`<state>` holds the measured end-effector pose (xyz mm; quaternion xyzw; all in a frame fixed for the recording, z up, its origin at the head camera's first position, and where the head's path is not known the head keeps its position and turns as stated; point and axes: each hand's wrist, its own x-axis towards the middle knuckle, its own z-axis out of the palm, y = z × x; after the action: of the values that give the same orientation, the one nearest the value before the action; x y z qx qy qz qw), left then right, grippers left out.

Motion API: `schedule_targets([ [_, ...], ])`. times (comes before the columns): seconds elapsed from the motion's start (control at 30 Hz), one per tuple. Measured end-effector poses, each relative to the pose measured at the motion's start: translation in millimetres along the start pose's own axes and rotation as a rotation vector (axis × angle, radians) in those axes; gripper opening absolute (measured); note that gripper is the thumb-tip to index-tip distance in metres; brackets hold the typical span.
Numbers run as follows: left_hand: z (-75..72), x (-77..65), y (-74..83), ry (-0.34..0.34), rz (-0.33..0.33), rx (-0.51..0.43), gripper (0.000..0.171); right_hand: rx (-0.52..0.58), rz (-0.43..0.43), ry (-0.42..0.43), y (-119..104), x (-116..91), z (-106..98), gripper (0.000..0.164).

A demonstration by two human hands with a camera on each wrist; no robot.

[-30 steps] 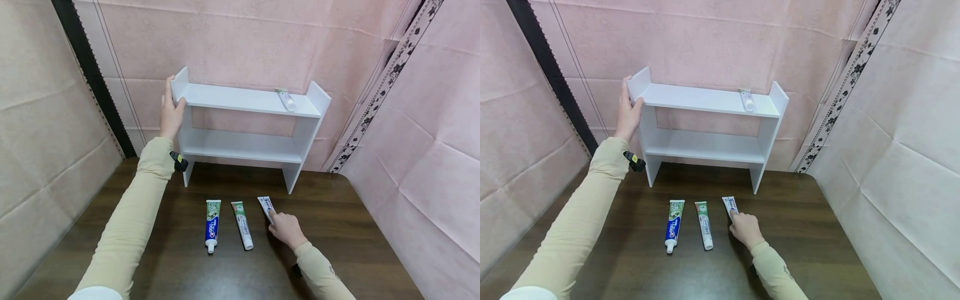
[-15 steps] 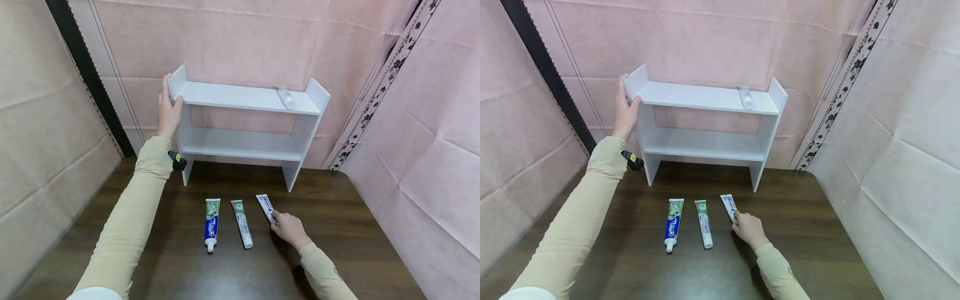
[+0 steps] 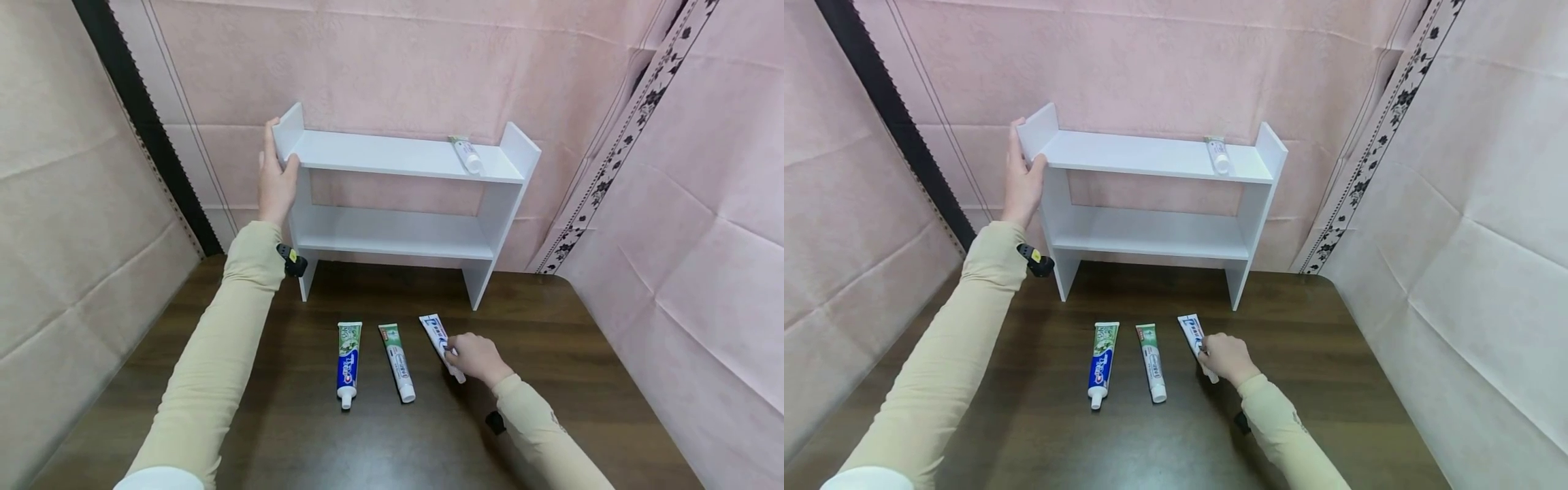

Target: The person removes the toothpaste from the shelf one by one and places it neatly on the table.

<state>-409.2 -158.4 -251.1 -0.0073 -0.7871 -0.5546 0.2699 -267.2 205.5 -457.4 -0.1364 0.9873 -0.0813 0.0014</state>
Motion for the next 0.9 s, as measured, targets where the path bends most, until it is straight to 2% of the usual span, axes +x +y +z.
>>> schedule_targets([
  [0.07,-0.1,0.2,-0.1,-0.001,-0.005,0.004,0.061,0.0,-0.016,-0.009,2,5,-10,0.017],
  [0.17,-0.5,0.1,-0.4,-0.003,-0.008,-0.001,0.061,0.001,-0.045,0.064,4,11,-26,0.019],
  [0.4,-2.6,-0.7,-0.3,-0.01,-0.003,-0.002,0.062,-0.01,-0.075,0.328,-3,27,-86,0.041],
  [0.53,-3.2,-0.8,-0.4,-0.014,0.002,0.002,0.061,-0.005,-0.107,0.504,-16,36,-126,0.046],
  [0.63,-3.7,-1.0,-0.8,-0.018,0.0,0.0,0.06,-0.005,-0.133,0.601,-27,42,-155,0.049],
  [0.77,-4.0,-1.5,-1.0,-0.017,0.004,0.005,0.06,-0.024,-0.127,0.664,-37,52,-188,0.053],
  [0.9,-4.2,-2.7,-0.7,-0.016,0.01,0.015,0.059,-0.042,-0.074,0.665,-36,65,-210,0.06],
])
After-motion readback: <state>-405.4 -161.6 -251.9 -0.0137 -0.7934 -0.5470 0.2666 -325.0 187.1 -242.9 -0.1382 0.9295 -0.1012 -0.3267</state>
